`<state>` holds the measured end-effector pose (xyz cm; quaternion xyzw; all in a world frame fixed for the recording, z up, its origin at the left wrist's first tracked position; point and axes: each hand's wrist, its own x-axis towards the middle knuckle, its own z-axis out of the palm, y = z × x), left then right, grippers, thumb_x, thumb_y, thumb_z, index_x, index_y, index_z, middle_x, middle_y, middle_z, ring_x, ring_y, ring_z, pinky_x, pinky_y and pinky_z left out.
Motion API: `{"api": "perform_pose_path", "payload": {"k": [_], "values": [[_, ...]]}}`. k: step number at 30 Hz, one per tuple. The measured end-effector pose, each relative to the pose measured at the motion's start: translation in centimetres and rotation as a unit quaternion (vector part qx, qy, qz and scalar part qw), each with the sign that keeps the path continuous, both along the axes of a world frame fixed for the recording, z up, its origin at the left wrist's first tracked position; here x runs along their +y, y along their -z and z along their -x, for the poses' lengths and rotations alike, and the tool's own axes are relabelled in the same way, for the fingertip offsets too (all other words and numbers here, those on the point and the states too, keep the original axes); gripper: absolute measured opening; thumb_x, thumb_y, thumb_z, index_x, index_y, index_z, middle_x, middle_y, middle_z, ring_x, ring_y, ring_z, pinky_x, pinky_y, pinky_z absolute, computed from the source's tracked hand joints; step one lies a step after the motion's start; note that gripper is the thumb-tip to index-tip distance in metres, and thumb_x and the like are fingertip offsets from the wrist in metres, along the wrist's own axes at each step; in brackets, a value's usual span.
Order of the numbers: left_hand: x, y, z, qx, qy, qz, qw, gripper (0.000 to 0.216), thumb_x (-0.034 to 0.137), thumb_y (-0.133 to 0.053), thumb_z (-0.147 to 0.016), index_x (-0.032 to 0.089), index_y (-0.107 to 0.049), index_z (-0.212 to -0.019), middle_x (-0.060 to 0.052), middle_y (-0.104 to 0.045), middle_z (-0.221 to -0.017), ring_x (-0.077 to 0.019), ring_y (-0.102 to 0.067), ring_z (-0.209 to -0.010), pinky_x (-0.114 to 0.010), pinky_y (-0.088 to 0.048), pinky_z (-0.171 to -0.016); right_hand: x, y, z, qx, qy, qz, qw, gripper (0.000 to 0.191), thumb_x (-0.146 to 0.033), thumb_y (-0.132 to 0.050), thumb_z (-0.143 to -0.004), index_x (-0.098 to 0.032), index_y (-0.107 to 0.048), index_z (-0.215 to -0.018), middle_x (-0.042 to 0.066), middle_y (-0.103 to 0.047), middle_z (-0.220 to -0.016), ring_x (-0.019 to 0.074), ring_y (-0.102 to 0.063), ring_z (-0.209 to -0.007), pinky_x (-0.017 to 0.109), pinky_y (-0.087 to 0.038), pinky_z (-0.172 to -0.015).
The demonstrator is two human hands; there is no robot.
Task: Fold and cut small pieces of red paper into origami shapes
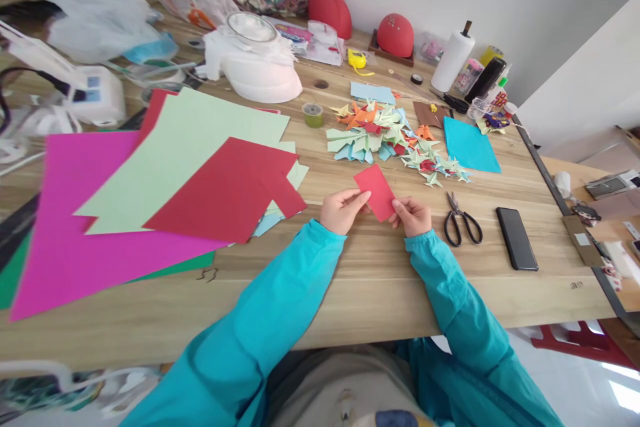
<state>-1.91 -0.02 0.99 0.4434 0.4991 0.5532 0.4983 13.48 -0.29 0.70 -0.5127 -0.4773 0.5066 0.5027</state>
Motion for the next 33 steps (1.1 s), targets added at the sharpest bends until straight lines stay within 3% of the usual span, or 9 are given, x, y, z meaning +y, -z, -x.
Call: {"api": "perform_pose_path", "payload": {"k": [5,11,16,25,33], "values": [[0.33,-0.16,0.36,-0.050,0.001,0.027,0.998,0.027,0.040,-0.068,-0.060,0.013,-0.065,-0.064,0.000,-0.060,-0.049,-0.0126,-0.055,-0.045,-0.026,-0.048,-0.049,-0.15,0.26,0.02,-0.019,-0.015,0.007,1.000,0.041,-0.055,-0.063,-0.061,-0.016,-0.056,-0.065,-0.003,-0.057,-0.039,0.0080,-0.045,-0.028,0.020,-0.036,-0.029],[0.42,0.31,0.62,-0.055,0.024,0.042,0.997,0.027,0.039,-0.071,-0.054,0.013,-0.065,-0.061,0.000,-0.061,-0.054,-0.0120,-0.054,-0.050,-0.024,-0.046,-0.050,-0.34,0.36,0.05,-0.065,-0.022,0.004,0.998,0.043,-0.058,-0.057,-0.066,-0.015,-0.058,-0.061,-0.004,-0.052,-0.040,0.0071,-0.044,-0.034,0.019,-0.034,-0.033],[0.03,-0.06,0.36,-0.017,0.062,0.039,0.997,0.029,0.042,-0.070,-0.053,0.014,-0.065,-0.059,0.000,-0.062,-0.054,-0.0132,-0.054,-0.051,-0.026,-0.046,-0.052,-0.22,0.21,0.06,-0.026,-0.018,0.005,0.999,0.038,-0.052,-0.067,-0.056,-0.015,-0.061,-0.064,-0.002,-0.059,-0.051,0.0080,-0.049,-0.043,0.020,-0.039,-0.040],[0.04,-0.11,0.48,0.037,0.025,0.007,0.999,0.026,0.040,-0.069,-0.056,0.015,-0.067,-0.062,-0.002,-0.067,-0.062,-0.0158,-0.058,-0.062,-0.025,-0.046,-0.058,-0.41,-0.26,0.09,0.004,-0.034,0.023,0.999,0.033,-0.045,-0.072,-0.052,-0.015,-0.061,-0.059,-0.003,-0.054,-0.040,0.0063,-0.044,-0.034,0.019,-0.035,-0.034],[-0.18,-0.19,0.39,0.040,0.088,0.012,0.995,0.027,0.041,-0.067,-0.060,0.014,-0.065,-0.058,-0.002,-0.063,-0.055,-0.0139,-0.056,-0.053,-0.024,-0.046,-0.051,-0.06,0.02,-0.02,0.032,-0.006,0.029,0.999,0.035,-0.046,-0.072,-0.052,-0.015,-0.058,-0.060,-0.004,-0.054,-0.039,0.0073,-0.044,-0.030,0.020,-0.035,-0.030]]}}
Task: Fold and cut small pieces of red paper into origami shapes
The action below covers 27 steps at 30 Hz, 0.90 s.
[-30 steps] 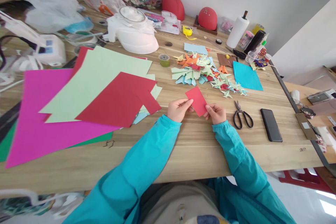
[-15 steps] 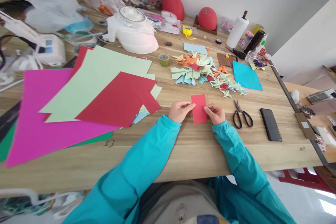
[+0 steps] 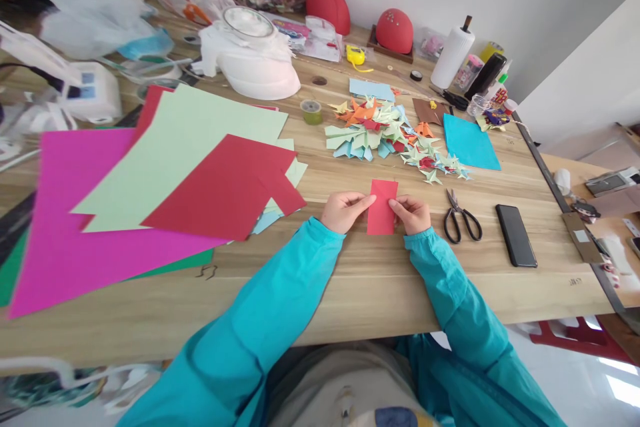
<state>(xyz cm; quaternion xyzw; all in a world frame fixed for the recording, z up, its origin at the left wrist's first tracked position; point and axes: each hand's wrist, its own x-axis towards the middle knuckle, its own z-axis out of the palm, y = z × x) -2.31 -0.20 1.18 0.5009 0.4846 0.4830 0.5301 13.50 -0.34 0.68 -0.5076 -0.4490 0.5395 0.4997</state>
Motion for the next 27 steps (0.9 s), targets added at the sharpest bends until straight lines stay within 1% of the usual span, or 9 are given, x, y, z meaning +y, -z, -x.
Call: {"api": "perform_pose_path", "payload": {"k": [2,4,6,8,12,15,19,23,27], "values": [[-0.1,0.1,0.0,-0.027,0.030,0.021,0.999,0.028,0.041,-0.065,-0.063,0.013,-0.064,-0.060,-0.001,-0.060,-0.050,-0.0134,-0.055,-0.047,-0.025,-0.046,-0.047,0.2,0.3,-0.2,0.013,0.028,0.002,1.000,0.035,-0.046,-0.072,-0.052,-0.015,-0.058,-0.061,-0.004,-0.055,-0.041,0.0074,-0.045,-0.032,0.020,-0.037,-0.031],[-0.1,0.3,0.0,-0.054,0.049,0.017,0.997,0.027,0.039,-0.063,-0.065,0.012,-0.066,-0.073,-0.002,-0.061,-0.057,-0.0129,-0.054,-0.046,-0.026,-0.046,-0.045,0.6,0.8,-0.5,0.029,0.055,0.014,0.998,0.034,-0.046,-0.071,-0.053,-0.016,-0.059,-0.062,-0.004,-0.056,-0.043,0.0078,-0.046,-0.033,0.021,-0.037,-0.032],[-0.1,0.5,0.1,-0.049,0.043,-0.041,0.997,0.035,0.032,-0.064,-0.066,0.015,-0.064,-0.096,-0.005,-0.062,-0.079,-0.0136,-0.058,-0.056,-0.027,-0.048,-0.047,0.9,1.4,-0.8,0.050,0.070,0.036,0.996,0.034,-0.045,-0.072,-0.053,-0.016,-0.061,-0.065,-0.004,-0.057,-0.045,0.0086,-0.047,-0.035,0.021,-0.037,-0.032],[-0.1,0.7,0.2,0.003,0.031,-0.137,0.990,0.044,0.026,-0.066,-0.064,0.021,-0.060,-0.108,-0.008,-0.056,-0.104,-0.0169,-0.060,-0.079,-0.030,-0.052,-0.061,1.1,2.0,-1.0,0.072,0.071,0.051,0.994,0.035,-0.043,-0.073,-0.051,-0.015,-0.062,-0.070,-0.003,-0.059,-0.048,0.0095,-0.049,-0.037,0.022,-0.038,-0.033],[-0.4,0.5,0.0,0.118,0.035,-0.270,0.955,0.017,0.025,-0.066,-0.068,0.024,-0.070,-0.084,-0.007,-0.046,-0.125,-0.0245,-0.044,-0.114,-0.040,-0.042,-0.090,1.1,1.9,-0.9,0.073,0.032,0.074,0.994,0.049,-0.040,-0.076,-0.048,-0.015,-0.061,-0.087,-0.002,-0.062,-0.053,0.0099,-0.050,-0.036,0.021,-0.037,-0.033],[-0.7,0.3,-0.3,0.100,0.023,-0.258,0.961,0.010,0.028,-0.063,-0.071,0.020,-0.070,-0.073,-0.009,-0.057,-0.110,-0.0226,-0.051,-0.104,-0.039,-0.042,-0.089,0.7,1.1,-0.6,0.023,0.022,0.061,0.998,0.052,-0.047,-0.070,-0.054,-0.016,-0.059,-0.095,-0.006,-0.055,-0.044,0.0084,-0.043,-0.030,0.020,-0.032,-0.030],[-0.7,0.5,-0.4,0.023,0.007,-0.186,0.982,0.015,0.030,-0.062,-0.072,0.016,-0.067,-0.067,-0.005,-0.063,-0.078,-0.0152,-0.058,-0.074,-0.028,-0.048,-0.068,0.1,0.3,-0.5,-0.027,0.039,-0.020,0.999,0.042,-0.057,-0.057,-0.065,-0.015,-0.063,-0.068,-0.003,-0.051,-0.048,0.0055,-0.042,-0.037,0.019,-0.033,-0.035],[-0.8,0.3,-0.4,0.015,0.013,-0.167,0.986,0.016,0.031,-0.063,-0.070,0.016,-0.064,-0.063,-0.004,-0.062,-0.075,-0.0134,-0.056,-0.069,-0.024,-0.045,-0.061,-0.3,0.1,-0.2,0.006,-0.002,-0.051,0.999,0.037,-0.053,-0.065,-0.059,-0.017,-0.064,-0.068,0.000,-0.059,-0.062,0.0084,-0.048,-0.046,0.022,-0.041,-0.041],[-0.9,0.0,-0.5,0.020,0.016,-0.145,0.989,0.017,0.033,-0.063,-0.069,0.016,-0.066,-0.068,-0.005,-0.063,-0.077,-0.0142,-0.056,-0.069,-0.024,-0.045,-0.060,-0.5,-0.2,0.2,-0.011,0.002,-0.080,0.997,0.026,-0.043,-0.071,-0.056,-0.019,-0.065,-0.064,-0.001,-0.058,-0.056,0.0081,-0.045,-0.042,0.023,-0.037,-0.040]]}}
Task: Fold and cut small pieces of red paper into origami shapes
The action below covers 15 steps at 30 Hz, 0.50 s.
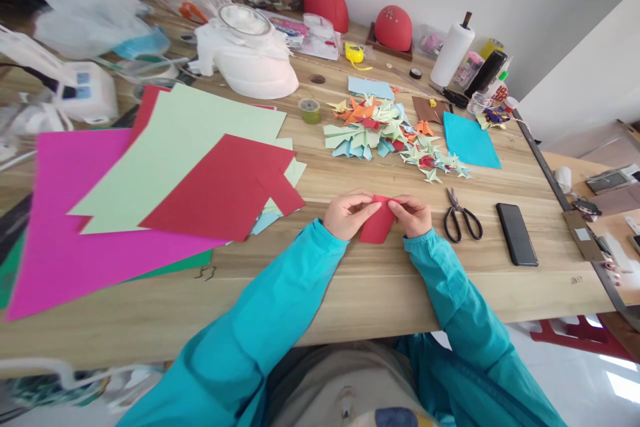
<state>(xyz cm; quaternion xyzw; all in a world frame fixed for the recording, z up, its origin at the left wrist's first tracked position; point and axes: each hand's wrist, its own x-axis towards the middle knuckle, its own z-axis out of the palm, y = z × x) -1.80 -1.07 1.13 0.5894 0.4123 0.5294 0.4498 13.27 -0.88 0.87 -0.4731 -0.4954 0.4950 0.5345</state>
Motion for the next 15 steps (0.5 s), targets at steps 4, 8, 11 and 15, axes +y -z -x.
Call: {"api": "perform_pose_path", "payload": {"k": [4,8,11,15], "values": [[0.00,0.10,-0.09,-0.008,-0.044,0.025,0.999,0.021,0.035,-0.065,-0.065,0.016,-0.067,-0.071,-0.004,-0.065,-0.074,-0.0149,-0.057,-0.067,-0.025,-0.046,-0.060,-0.06,-0.14,-0.03,-0.022,-0.002,-0.001,1.000,0.026,-0.044,-0.070,-0.057,-0.019,-0.066,-0.062,0.000,-0.058,-0.056,0.0089,-0.045,-0.043,0.024,-0.037,-0.041],[-0.07,-0.07,0.05,0.003,-0.050,0.052,0.997,0.022,0.037,-0.065,-0.066,0.015,-0.068,-0.068,-0.003,-0.066,-0.067,-0.0149,-0.057,-0.063,-0.026,-0.046,-0.060,-0.10,-0.10,-0.19,-0.025,-0.003,-0.011,1.000,0.021,-0.040,-0.068,-0.061,-0.019,-0.067,-0.062,-0.001,-0.058,-0.054,0.0093,-0.046,-0.045,0.024,-0.037,-0.044],[-0.13,-0.30,0.17,0.006,-0.045,0.052,0.998,0.023,0.037,-0.064,-0.066,0.015,-0.068,-0.068,-0.003,-0.066,-0.068,-0.0152,-0.057,-0.064,-0.026,-0.046,-0.061,-0.10,-0.06,-0.24,-0.024,-0.001,-0.017,1.000,0.018,-0.037,-0.068,-0.062,-0.019,-0.068,-0.062,-0.001,-0.059,-0.054,0.0096,-0.046,-0.046,0.025,-0.038,-0.045],[-0.12,-0.36,0.26,-0.003,-0.041,0.062,0.997,0.022,0.037,-0.063,-0.067,0.016,-0.068,-0.067,-0.003,-0.066,-0.068,-0.0158,-0.057,-0.066,-0.026,-0.045,-0.062,-0.02,-0.03,-0.27,-0.035,0.001,-0.035,0.999,0.014,-0.035,-0.068,-0.063,-0.020,-0.069,-0.062,-0.001,-0.061,-0.056,0.0109,-0.050,-0.050,0.025,-0.041,-0.050]]}}
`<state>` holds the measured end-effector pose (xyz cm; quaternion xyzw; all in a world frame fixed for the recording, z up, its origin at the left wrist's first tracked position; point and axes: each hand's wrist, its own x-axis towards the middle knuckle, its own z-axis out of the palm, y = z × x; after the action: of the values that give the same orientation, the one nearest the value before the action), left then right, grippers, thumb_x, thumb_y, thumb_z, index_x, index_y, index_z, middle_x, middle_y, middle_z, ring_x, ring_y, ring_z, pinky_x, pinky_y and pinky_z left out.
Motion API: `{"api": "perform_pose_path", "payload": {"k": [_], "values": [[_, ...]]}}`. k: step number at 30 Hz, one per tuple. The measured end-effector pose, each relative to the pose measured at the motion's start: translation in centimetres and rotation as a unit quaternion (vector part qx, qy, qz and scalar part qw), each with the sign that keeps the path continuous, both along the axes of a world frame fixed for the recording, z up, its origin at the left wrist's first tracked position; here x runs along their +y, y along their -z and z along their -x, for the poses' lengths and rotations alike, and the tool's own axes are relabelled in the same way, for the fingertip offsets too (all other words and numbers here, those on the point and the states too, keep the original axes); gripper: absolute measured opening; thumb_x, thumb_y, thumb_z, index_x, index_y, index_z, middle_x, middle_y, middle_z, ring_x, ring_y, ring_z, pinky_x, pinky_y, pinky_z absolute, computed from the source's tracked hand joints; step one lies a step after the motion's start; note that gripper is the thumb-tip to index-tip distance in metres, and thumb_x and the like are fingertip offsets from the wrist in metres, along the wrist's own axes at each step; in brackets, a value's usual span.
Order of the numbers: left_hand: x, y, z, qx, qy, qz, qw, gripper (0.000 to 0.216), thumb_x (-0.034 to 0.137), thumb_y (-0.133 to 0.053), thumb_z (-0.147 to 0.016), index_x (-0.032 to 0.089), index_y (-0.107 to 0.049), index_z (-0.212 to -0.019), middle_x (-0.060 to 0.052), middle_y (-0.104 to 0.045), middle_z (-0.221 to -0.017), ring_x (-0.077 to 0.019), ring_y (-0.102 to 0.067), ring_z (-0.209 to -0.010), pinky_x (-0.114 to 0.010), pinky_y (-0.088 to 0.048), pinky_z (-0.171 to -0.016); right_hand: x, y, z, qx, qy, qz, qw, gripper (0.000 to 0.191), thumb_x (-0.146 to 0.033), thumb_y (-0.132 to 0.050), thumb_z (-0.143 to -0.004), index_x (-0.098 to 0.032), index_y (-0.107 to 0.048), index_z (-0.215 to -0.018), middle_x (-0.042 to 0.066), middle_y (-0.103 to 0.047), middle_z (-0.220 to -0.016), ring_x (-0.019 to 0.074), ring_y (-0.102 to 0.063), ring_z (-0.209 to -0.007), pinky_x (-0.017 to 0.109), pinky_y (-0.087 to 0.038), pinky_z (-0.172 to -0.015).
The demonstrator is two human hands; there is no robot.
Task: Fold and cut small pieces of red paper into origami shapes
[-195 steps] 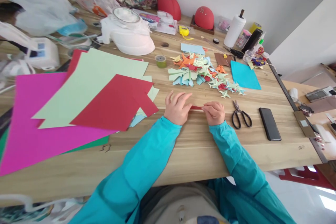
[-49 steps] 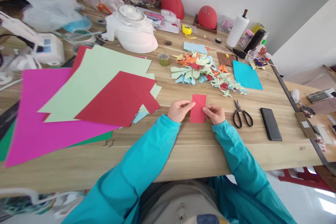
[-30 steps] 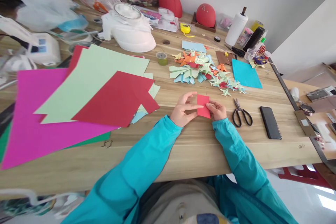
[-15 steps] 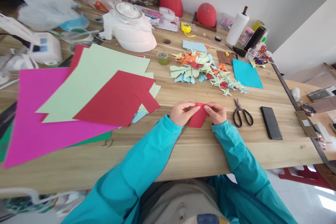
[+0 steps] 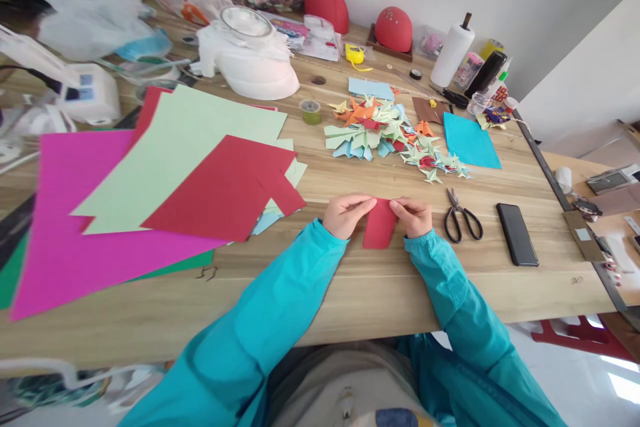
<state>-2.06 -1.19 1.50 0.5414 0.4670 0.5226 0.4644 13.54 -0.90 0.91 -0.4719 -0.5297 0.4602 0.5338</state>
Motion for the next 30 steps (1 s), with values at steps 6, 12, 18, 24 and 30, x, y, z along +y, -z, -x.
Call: {"api": "perform_pose_path", "payload": {"k": [6,12,18,24,30], "values": [[0.1,0.3,0.2,0.002,0.009,-0.007,1.000,0.022,0.036,-0.062,-0.068,0.017,-0.066,-0.059,-0.001,-0.062,-0.060,-0.0137,-0.054,-0.060,-0.026,-0.043,-0.059,-0.1,0.0,0.0,-0.027,-0.004,-0.011,1.000,0.014,-0.035,-0.067,-0.063,-0.021,-0.070,-0.063,0.000,-0.063,-0.059,0.0125,-0.053,-0.054,0.026,-0.043,-0.053],[0.2,0.3,0.3,0.004,-0.012,-0.002,1.000,0.022,0.036,-0.061,-0.068,0.016,-0.065,-0.059,-0.002,-0.061,-0.061,-0.0151,-0.054,-0.062,-0.027,-0.043,-0.059,-0.1,0.1,0.0,-0.014,-0.018,0.009,1.000,0.017,-0.036,-0.070,-0.059,-0.020,-0.069,-0.065,0.001,-0.062,-0.060,0.0102,-0.049,-0.048,0.024,-0.040,-0.044],[-0.1,-0.4,0.2,-0.001,0.012,0.004,1.000,0.027,0.037,-0.059,-0.070,0.016,-0.061,-0.052,0.002,-0.048,-0.041,-0.0088,-0.043,-0.039,-0.022,-0.035,-0.041,-0.1,-0.1,0.0,-0.025,0.017,0.031,0.999,0.023,-0.041,-0.069,-0.060,-0.018,-0.069,-0.064,-0.001,-0.058,-0.049,0.0075,-0.042,-0.036,0.022,-0.033,-0.034],[-0.2,-0.5,-0.1,-0.075,-0.001,0.057,0.996,0.031,0.043,-0.059,-0.070,0.013,-0.067,-0.073,0.000,-0.057,-0.049,-0.0090,-0.047,-0.033,-0.022,-0.037,-0.035,-0.8,-1.0,0.1,0.000,0.025,0.027,0.999,0.030,-0.045,-0.063,-0.067,-0.017,-0.069,-0.075,0.002,-0.064,-0.055,0.0115,-0.054,-0.043,0.024,-0.043,-0.040],[1.1,0.4,-0.2,-0.237,0.006,0.150,0.960,0.054,0.049,-0.062,-0.065,0.012,-0.057,-0.103,-0.007,-0.068,-0.077,-0.0204,-0.065,-0.068,-0.033,-0.053,-0.058,-1.1,-0.6,0.3,-0.044,0.011,-0.019,0.999,0.032,-0.040,-0.064,-0.068,-0.020,-0.068,-0.093,0.003,-0.067,-0.068,0.0144,-0.061,-0.058,0.028,-0.050,-0.055]]}}
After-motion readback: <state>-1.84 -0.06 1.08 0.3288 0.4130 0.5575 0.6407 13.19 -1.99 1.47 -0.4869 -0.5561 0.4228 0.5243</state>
